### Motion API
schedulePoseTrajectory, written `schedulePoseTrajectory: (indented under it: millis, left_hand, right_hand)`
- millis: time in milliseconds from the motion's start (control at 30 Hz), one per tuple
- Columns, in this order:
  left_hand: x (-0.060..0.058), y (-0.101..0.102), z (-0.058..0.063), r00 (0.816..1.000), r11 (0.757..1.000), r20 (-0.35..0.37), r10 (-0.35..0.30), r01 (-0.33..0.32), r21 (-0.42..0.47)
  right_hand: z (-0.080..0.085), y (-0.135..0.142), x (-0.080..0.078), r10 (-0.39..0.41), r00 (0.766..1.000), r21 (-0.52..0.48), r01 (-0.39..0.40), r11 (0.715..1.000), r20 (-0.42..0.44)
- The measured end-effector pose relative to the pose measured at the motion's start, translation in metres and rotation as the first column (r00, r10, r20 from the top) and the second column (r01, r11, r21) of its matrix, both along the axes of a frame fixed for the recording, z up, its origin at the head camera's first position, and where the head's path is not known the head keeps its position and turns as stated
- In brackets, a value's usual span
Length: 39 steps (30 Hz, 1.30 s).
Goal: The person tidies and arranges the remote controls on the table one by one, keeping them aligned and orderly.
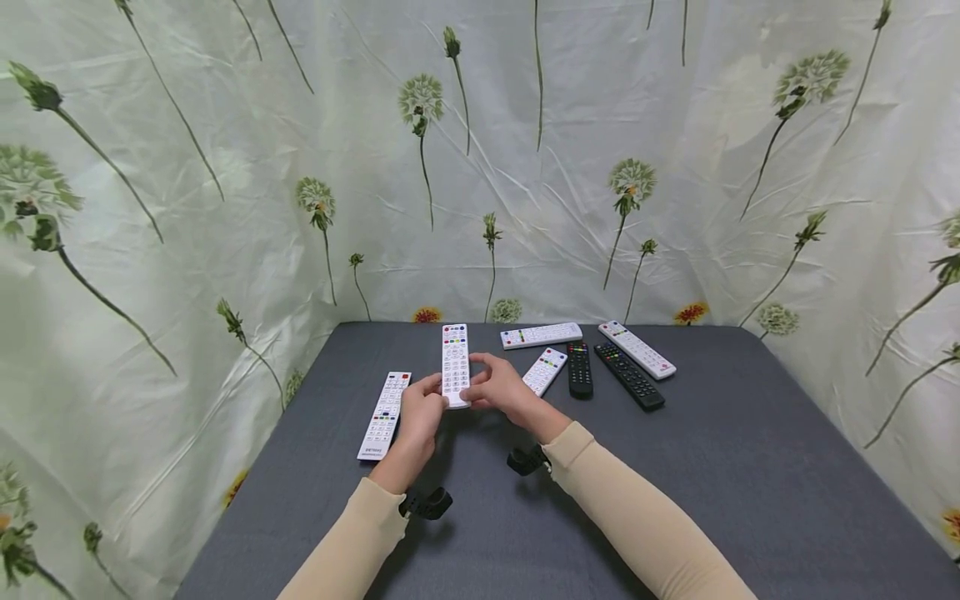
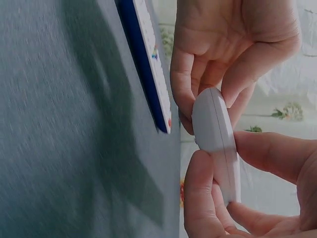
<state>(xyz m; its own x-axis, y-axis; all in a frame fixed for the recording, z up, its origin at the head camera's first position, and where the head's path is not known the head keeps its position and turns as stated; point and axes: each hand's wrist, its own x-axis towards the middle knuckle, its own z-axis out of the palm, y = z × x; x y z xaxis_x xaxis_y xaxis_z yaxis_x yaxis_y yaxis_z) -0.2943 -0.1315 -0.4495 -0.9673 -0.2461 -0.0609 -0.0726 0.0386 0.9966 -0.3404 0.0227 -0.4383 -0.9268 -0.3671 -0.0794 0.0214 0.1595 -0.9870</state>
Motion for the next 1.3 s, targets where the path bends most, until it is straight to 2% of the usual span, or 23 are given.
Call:
schedulePoseTrajectory:
  millis: [267, 500, 600, 800, 900, 1067, 1300]
  left_hand:
    - [0.017, -0.011, -0.008, 0.999, 0.998, -0.034, 0.018, -0.020, -0.052]
    - [0.031, -0.017, -0.016, 0.998, 0.991, -0.039, 0.046, -0.051, -0.122]
    - [0.034, -0.019, -0.020, 0.998, 0.987, -0.050, 0.045, -0.052, -0.152]
    - [0.038, -0.022, -0.027, 0.997, 0.987, -0.067, 0.034, -0.044, -0.154]
    - [0.041, -0.023, -0.032, 0.996, 0.979, -0.079, 0.039, -0.054, -0.195]
    - [0.045, -0.022, -0.037, 0.992, 0.967, -0.109, 0.059, -0.084, -0.240]
    - [0.047, -0.023, -0.044, 0.990, 0.961, -0.096, 0.102, -0.124, -0.247]
  right_hand:
    - [-0.011, -0.017, 0.018, -0.011, 0.999, -0.039, 0.010, 0.999, -0.038]
    - [-0.021, -0.030, 0.034, -0.016, 1.000, -0.056, 0.015, 0.998, -0.018]
    - [-0.026, -0.034, 0.039, -0.027, 0.999, -0.052, 0.026, 0.998, -0.018]
    - [-0.035, -0.042, 0.047, -0.049, 0.999, -0.064, 0.048, 0.997, -0.006]
    - [-0.039, -0.045, 0.050, -0.053, 0.999, -0.067, 0.053, 0.996, 0.001]
    - [-0.045, -0.047, 0.050, -0.048, 0.998, -0.017, 0.047, 0.999, -0.052]
    - [-0.047, -0.048, 0.053, -0.043, 0.991, 0.113, 0.058, 0.992, -0.129]
